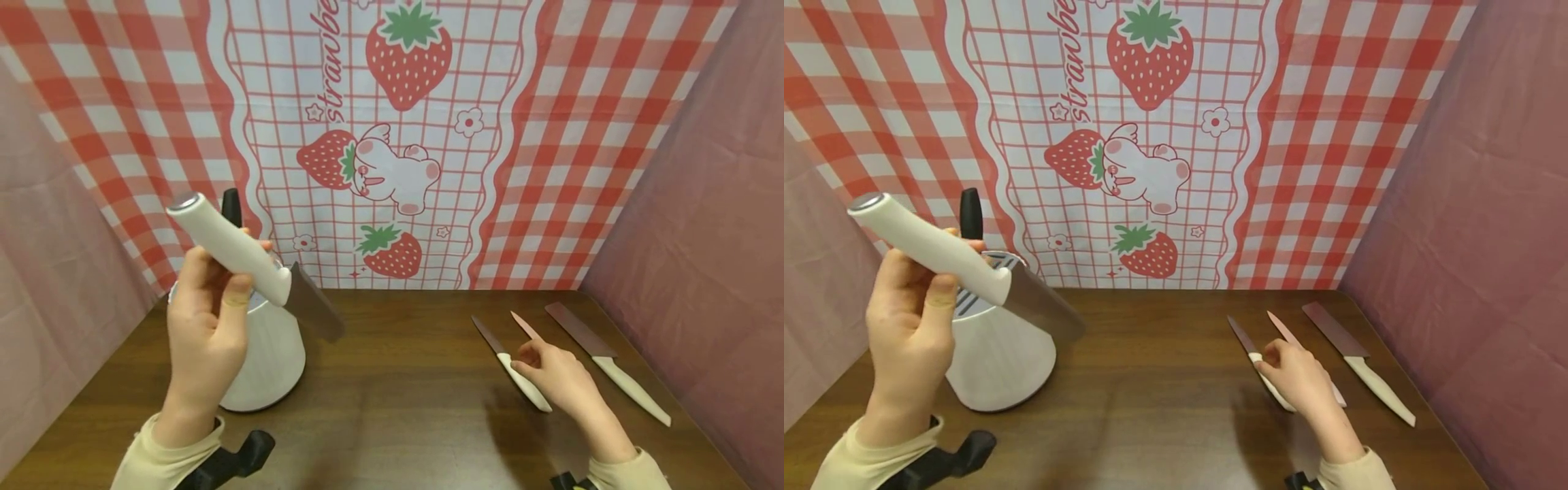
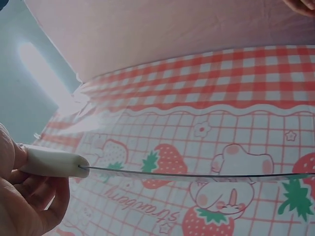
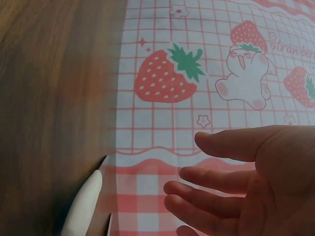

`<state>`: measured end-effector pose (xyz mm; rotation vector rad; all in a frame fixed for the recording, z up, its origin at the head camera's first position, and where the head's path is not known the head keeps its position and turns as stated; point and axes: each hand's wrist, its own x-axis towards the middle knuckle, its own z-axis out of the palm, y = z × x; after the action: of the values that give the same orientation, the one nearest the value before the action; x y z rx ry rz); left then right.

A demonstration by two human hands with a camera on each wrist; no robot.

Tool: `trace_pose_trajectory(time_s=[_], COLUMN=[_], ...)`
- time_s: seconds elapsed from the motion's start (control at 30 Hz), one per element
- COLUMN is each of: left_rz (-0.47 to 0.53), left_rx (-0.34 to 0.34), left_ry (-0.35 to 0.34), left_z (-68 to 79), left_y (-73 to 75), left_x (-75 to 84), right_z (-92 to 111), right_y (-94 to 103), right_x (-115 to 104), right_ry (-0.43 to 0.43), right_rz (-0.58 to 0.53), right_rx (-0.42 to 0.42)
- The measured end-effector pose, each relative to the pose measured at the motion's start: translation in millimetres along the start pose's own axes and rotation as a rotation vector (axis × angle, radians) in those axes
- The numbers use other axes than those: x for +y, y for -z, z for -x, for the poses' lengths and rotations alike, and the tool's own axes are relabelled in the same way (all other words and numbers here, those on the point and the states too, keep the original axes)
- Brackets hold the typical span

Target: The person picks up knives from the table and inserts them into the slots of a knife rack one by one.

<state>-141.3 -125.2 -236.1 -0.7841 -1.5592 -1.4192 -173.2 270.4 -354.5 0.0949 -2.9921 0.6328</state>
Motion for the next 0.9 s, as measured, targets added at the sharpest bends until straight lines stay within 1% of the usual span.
trace_pose_trajectory(time_s=[0.03,0.07,0.3,0.43,0.53,0.63,0.73,0.8,0.9], left_rz=[0.014,0.005,0.094,0.149,0.198,0.226,0.256,0.267,0.275], left_rx=[0.011,0.021,0.085,0.133,0.184,0.242,0.285,0.298,0.298], left_ry=[-0.004,-0.006,-0.022,-0.052,-0.066,-0.083,-0.107,-0.121,-0.133], left_z=[-0.5,-0.9,-2.8,-6.6,-9.1,-11.5,-13.4,-13.9,-13.4], left_y=[0.9,1.9,8.9,13.8,18.0,22.5,26.0,27.4,28.8], left_x=[0.7,1.6,4.5,4.8,5.2,5.7,4.7,3.5,1.7], right_z=[0,0,-1,-1,-1,0,0,0,-1], right_y=[-0.7,-1.2,-8.9,-14.4,-16.8,-18.6,-21.4,-23.4,-25.9], right_x=[1,2,9,13,15,17,20,22,25], right_ry=[0.001,-0.002,-0.008,-0.017,-0.032,-0.050,-0.052,-0.051,-0.057], right_rz=[-0.001,-0.002,-0.013,-0.005,0.008,0.014,0.016,0.017,0.025], right_rx=[-0.006,-0.016,-0.062,-0.097,-0.135,-0.175,-0.190,-0.187,-0.180])
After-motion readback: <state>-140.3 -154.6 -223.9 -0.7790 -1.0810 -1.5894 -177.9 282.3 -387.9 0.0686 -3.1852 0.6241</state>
